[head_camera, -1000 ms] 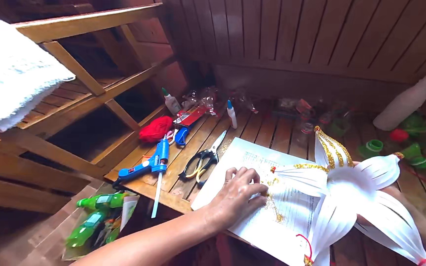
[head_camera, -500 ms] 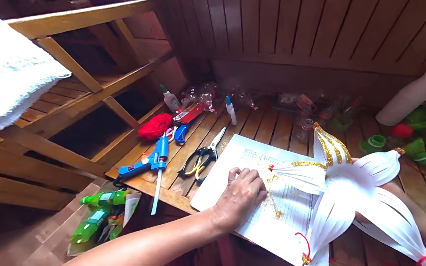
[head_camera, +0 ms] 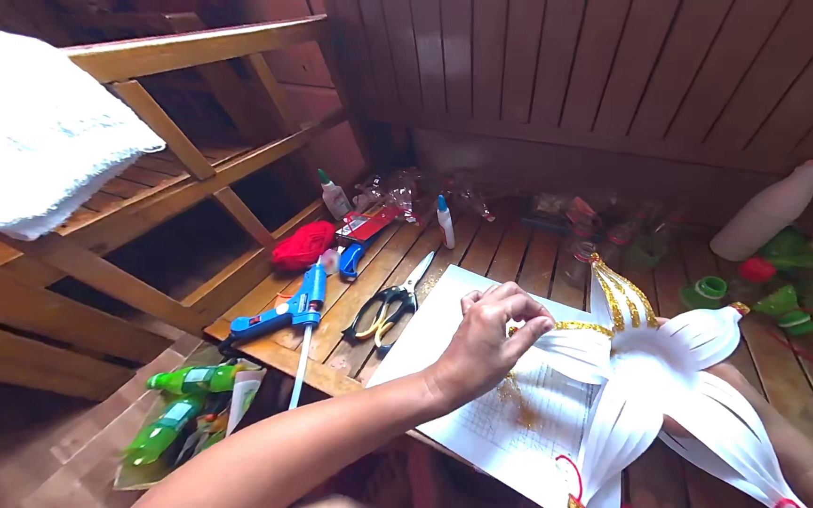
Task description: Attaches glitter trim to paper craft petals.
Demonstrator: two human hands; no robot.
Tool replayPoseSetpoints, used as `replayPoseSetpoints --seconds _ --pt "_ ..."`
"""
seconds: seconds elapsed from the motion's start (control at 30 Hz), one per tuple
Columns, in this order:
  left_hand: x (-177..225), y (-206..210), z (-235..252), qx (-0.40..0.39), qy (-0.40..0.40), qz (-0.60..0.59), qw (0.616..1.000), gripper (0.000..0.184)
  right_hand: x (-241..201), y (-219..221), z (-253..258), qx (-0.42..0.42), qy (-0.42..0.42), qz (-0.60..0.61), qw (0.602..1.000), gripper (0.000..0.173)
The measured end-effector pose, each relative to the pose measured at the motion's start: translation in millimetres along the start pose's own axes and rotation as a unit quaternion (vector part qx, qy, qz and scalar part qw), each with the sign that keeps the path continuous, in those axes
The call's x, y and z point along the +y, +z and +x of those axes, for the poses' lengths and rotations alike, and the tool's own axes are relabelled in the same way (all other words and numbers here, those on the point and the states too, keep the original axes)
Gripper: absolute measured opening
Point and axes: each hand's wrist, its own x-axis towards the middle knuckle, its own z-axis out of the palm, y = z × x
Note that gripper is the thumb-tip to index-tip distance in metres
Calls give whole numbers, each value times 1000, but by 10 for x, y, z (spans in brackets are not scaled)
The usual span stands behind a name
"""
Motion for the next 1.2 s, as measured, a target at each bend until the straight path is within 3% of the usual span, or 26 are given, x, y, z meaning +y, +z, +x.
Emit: replayPoseSetpoints --seconds 0.07,0.13,0.3,0.43,0.53,0.6,0.67,0.73,0.83,0.93,1.03,1.07,1.1,1.2 --pt "2 18 11 1 -7 -1 1000 22 632 -222 393 -187 -162 41 968 13" --pt "-6 28 16 4 -9 -1 1000 21 925 -262 662 -274 -238 73 929 17" --pt "-13 44 19 13 -9 1 1000 20 1043 -130 910 -326 -193 184 907 17" --pt "-10 49 13 11 -13 0 1000 19 1061 -200 845 -337 -256 157 892 16" --pt "-2 47 10 14 -15 -1 1000 17 744 -229 611 -315 -156 137 926 17" --pt "0 49 12 18 -15 -3 1000 16 854 -138 718 -310 -146 172 923 19" --pt "-3 47 16 17 -18 -7 1000 15 1078 -141 873 -317 -260 143 901 17" --pt "-1 42 20 15 -19 -10 1000 15 1091 -174 879 -312 -289 120 897 16" --pt "-9 51 22 18 -13 -13 1000 15 987 -207 816 -321 -258 121 903 16" --pt "-4 46 29 17 -13 -18 1000 14 685 -217 605 -294 -149 156 931 16" --pt "-12 46 32 16 -10 -20 1000 16 978 -171 715 -286 -251 142 914 15" --pt "-13 48 31 16 -8 -19 1000 17 988 -116 718 -262 -245 148 922 13" --pt "-13 50 30 18 -7 -17 1000 17 1080 -127 823 -289 -261 136 911 16" --pt "-11 49 26 19 -6 -15 1000 18 1286 48 1108 -320 -233 275 876 20"
